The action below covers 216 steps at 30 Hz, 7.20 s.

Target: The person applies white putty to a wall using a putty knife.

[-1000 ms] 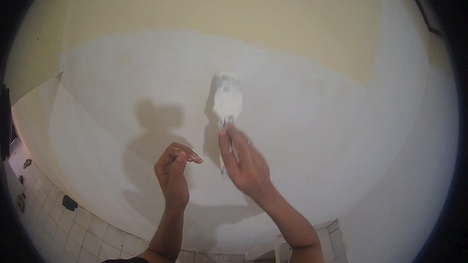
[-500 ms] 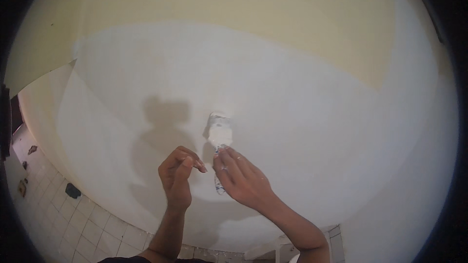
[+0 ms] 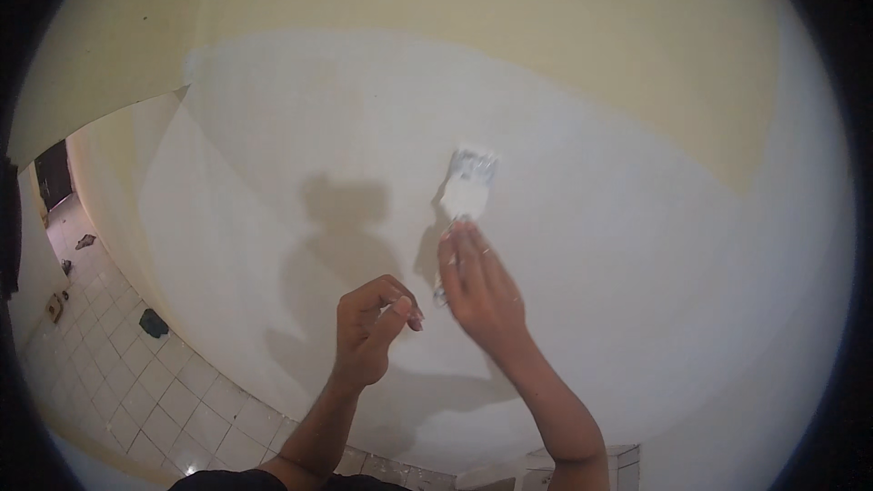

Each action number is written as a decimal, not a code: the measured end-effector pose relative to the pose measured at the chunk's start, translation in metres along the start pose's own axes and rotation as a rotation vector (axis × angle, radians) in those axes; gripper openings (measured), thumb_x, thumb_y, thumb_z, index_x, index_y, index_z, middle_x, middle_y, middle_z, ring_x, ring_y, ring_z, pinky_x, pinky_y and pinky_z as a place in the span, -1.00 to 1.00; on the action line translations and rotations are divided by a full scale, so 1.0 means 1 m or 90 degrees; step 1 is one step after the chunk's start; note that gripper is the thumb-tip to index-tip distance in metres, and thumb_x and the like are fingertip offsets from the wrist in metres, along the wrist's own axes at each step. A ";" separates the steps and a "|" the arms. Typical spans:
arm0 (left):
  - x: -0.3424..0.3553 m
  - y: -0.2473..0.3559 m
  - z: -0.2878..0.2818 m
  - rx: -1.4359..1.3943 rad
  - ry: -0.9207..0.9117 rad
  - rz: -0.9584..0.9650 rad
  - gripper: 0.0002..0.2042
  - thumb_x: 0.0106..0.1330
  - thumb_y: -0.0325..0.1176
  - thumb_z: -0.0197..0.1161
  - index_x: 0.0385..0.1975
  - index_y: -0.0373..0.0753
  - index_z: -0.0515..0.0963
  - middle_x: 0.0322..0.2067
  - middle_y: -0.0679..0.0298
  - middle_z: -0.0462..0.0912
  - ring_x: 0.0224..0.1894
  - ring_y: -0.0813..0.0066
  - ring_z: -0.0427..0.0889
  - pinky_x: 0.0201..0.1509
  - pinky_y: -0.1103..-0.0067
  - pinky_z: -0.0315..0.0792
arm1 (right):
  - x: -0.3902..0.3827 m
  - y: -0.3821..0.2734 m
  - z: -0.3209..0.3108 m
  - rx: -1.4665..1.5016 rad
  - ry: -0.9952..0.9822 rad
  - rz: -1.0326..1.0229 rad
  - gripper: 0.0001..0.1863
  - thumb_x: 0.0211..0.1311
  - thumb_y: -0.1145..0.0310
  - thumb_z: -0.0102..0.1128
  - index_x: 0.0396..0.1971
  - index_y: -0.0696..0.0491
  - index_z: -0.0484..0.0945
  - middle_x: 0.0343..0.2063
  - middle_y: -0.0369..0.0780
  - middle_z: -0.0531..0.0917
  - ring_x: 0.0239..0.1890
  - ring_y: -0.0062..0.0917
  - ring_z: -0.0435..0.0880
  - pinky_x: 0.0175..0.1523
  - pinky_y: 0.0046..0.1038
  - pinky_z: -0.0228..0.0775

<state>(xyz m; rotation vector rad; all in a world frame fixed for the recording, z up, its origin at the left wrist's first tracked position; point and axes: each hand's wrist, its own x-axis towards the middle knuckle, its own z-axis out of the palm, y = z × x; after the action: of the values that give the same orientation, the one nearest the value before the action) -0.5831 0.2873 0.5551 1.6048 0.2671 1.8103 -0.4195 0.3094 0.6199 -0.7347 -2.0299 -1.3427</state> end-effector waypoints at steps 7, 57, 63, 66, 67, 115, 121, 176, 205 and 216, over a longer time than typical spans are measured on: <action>-0.002 0.007 -0.002 -0.062 0.065 0.003 -0.82 0.36 -0.44 0.06 -0.50 -0.35 0.45 -0.49 0.18 0.53 -0.45 0.50 0.55 -0.36 0.55 0.48 | -0.006 -0.021 -0.033 0.141 -0.102 -0.034 -0.61 0.02 0.56 0.20 -0.07 0.25 0.47 -0.13 0.01 0.59 -0.05 -0.24 0.67 -0.07 -0.37 0.61; -0.010 -0.008 0.003 -0.098 0.103 -0.059 -0.77 0.36 -0.42 0.05 -0.56 -0.33 0.44 -0.56 0.23 0.49 -0.49 0.53 0.51 -0.41 0.56 0.44 | -0.054 -0.031 -0.017 0.252 -0.229 -0.017 -0.48 -0.06 0.53 0.20 0.02 0.19 0.45 -0.03 0.01 0.55 -0.02 -0.23 0.63 -0.18 -0.36 0.64; 0.003 -0.010 0.017 -0.091 0.060 -0.044 -0.78 0.36 -0.42 0.06 -0.56 -0.33 0.44 -0.55 0.21 0.50 -0.49 0.51 0.52 -0.41 0.55 0.44 | 0.000 0.047 -0.041 0.280 -0.105 0.176 -0.25 -0.23 0.68 0.26 0.15 0.02 0.43 -0.06 -0.15 0.59 -0.11 -0.24 0.64 -0.12 -0.33 0.58; 0.010 -0.010 0.023 -0.087 0.022 -0.028 -0.78 0.36 -0.42 0.06 -0.56 -0.33 0.44 -0.55 0.21 0.50 -0.49 0.51 0.52 -0.41 0.55 0.44 | 0.027 0.065 -0.051 0.151 0.028 0.113 -0.40 -0.14 0.69 0.27 0.04 0.11 0.48 -0.09 -0.12 0.60 -0.11 -0.27 0.65 -0.19 -0.35 0.59; 0.012 -0.009 0.024 -0.089 0.021 -0.028 -0.78 0.36 -0.42 0.06 -0.56 -0.33 0.44 -0.55 0.21 0.50 -0.49 0.51 0.52 -0.41 0.55 0.44 | 0.026 0.062 -0.051 0.148 0.027 0.113 -0.40 -0.14 0.69 0.27 0.04 0.11 0.48 -0.09 -0.12 0.60 -0.11 -0.27 0.65 -0.19 -0.35 0.59; -0.004 0.005 -0.026 -0.050 0.174 -0.031 -0.74 0.33 -0.37 0.09 -0.62 -0.30 0.42 -0.59 0.22 0.47 -0.56 0.52 0.48 -0.51 0.57 0.41 | 0.050 0.013 -0.005 0.303 -0.113 0.102 -0.54 -0.05 0.58 0.25 -0.04 0.14 0.48 -0.19 -0.13 0.58 -0.18 -0.31 0.64 -0.26 -0.37 0.59; -0.007 0.010 -0.039 -0.044 0.194 -0.024 -0.74 0.34 -0.37 0.08 -0.62 -0.30 0.42 -0.60 0.22 0.47 -0.56 0.52 0.48 -0.50 0.57 0.42 | 0.069 0.011 0.001 0.122 0.103 -0.019 -0.64 -0.06 0.61 0.25 -0.16 0.17 0.51 -0.11 -0.04 0.56 -0.19 -0.34 0.66 -0.33 -0.45 0.59; -0.048 -0.003 -0.077 0.113 0.287 -0.156 -0.76 0.37 -0.38 0.10 -0.55 -0.34 0.46 -0.53 0.20 0.53 -0.47 0.50 0.54 -0.38 0.56 0.47 | 0.017 -0.113 0.065 0.599 0.182 0.286 -0.63 0.05 0.65 0.36 -0.08 0.16 0.60 -0.05 -0.06 0.60 0.03 -0.20 0.63 0.03 -0.32 0.62; -0.022 -0.022 -0.028 -0.079 0.187 -0.125 -0.74 0.40 -0.37 0.06 -0.55 -0.32 0.48 -0.55 0.25 0.53 -0.47 0.56 0.52 -0.36 0.57 0.45 | -0.038 -0.055 0.032 0.255 -0.117 0.047 -0.66 0.12 0.50 0.19 -0.05 0.16 0.52 0.00 -0.05 0.52 0.06 -0.25 0.60 -0.02 -0.32 0.58; -0.023 -0.029 -0.025 -0.056 0.148 -0.143 -0.75 0.39 -0.37 0.09 -0.55 -0.31 0.48 -0.54 0.27 0.54 -0.47 0.57 0.52 -0.35 0.58 0.44 | 0.031 0.022 -0.002 0.282 0.011 0.111 -0.42 -0.20 0.72 0.30 -0.01 0.16 0.53 -0.07 -0.06 0.61 -0.07 -0.23 0.66 -0.10 -0.35 0.61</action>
<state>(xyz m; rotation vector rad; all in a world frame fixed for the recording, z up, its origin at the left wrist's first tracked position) -0.5960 0.3018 0.5156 1.2502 0.4482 1.8066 -0.4245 0.3189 0.6568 -0.6716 -2.0908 -0.7587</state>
